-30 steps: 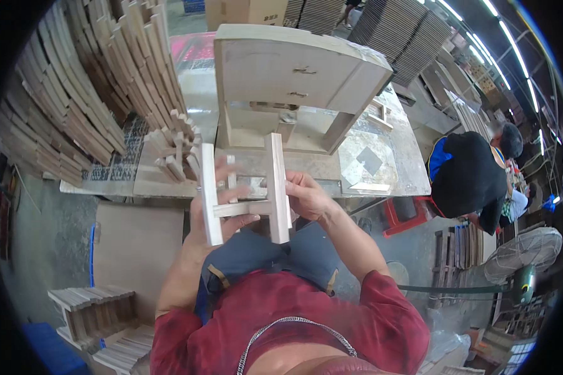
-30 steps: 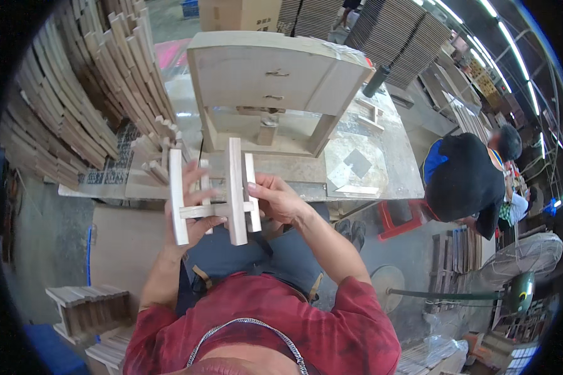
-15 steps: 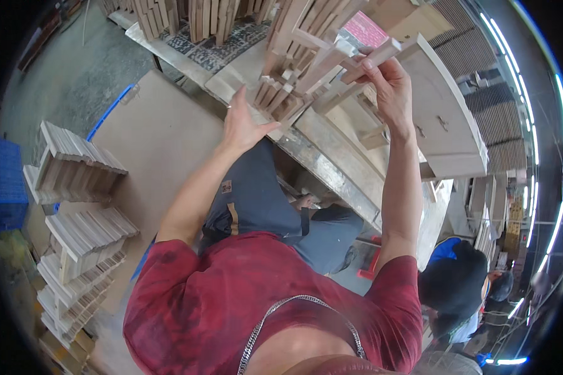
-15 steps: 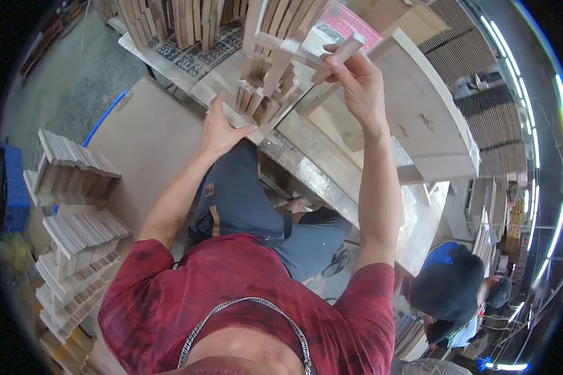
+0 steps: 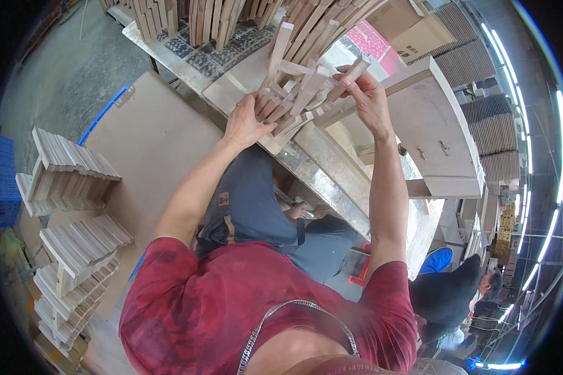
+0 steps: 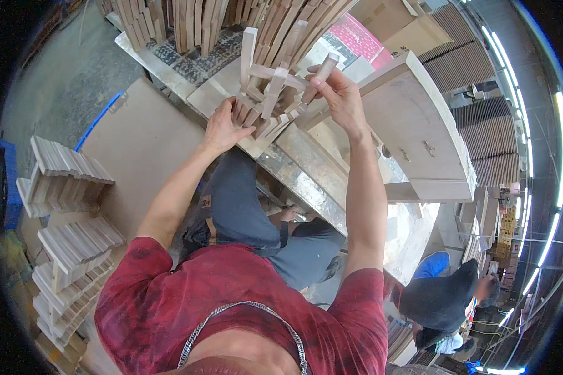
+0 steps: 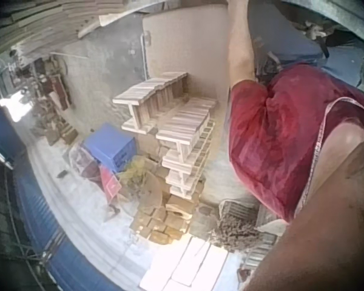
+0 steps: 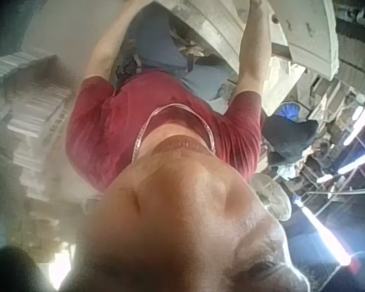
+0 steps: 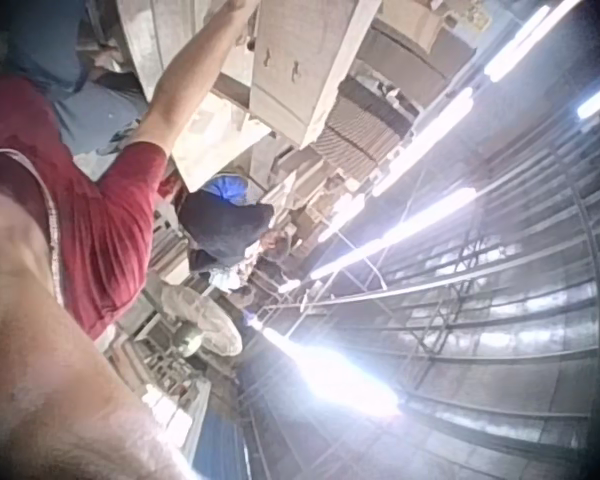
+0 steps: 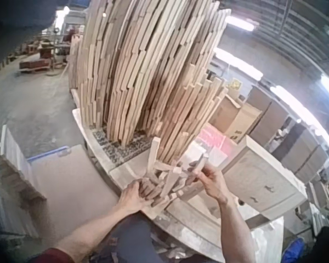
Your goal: Manually assembling small wooden cross-shaped structures by hand.
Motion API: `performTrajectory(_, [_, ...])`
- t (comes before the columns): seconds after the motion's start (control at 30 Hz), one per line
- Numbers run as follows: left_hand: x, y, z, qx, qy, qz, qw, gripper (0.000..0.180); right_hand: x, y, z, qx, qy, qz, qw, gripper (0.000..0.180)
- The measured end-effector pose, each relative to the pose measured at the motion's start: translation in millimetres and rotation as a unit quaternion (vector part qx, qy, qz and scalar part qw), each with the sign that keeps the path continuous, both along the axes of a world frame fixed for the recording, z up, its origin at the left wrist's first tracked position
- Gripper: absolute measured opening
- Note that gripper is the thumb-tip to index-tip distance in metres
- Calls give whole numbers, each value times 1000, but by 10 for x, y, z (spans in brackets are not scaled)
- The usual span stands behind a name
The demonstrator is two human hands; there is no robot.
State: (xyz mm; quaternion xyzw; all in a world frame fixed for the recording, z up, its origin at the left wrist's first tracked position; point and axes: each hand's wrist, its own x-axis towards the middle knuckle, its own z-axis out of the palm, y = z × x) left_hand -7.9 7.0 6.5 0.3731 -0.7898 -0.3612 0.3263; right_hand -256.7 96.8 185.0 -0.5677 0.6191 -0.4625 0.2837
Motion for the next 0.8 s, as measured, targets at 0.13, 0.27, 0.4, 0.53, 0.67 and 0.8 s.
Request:
performTrajectory(0.13, [31, -58, 35, -3, 4, -11, 1000, 89, -28, -40, 58, -16, -7, 10, 1000, 30])
performTrajectory(0.27, [54, -28, 50, 7, -8, 0, 1000, 90, 46, -101, -12, 4, 10, 29, 1000, 29])
performTrajectory(0.4, [77, -92, 8, 10, 0, -14, 1000, 90, 32, 12, -268, -7, -12, -22, 1000, 28])
performTrajectory(0.53, [121, -145, 3, 28, 10, -31, 999, 90, 101, 159, -440, -2, -70, -23, 997, 26])
performTrajectory(0.67, [158, -168, -40, 21, 17, -39, 999, 90, 118, 217, -601, 15, -24, -61, 998, 20])
performTrajectory(0.8, [159, -193, -52, 38, 39, -42, 998, 89, 116, 304, -568, 22, -41, -69, 997, 22])
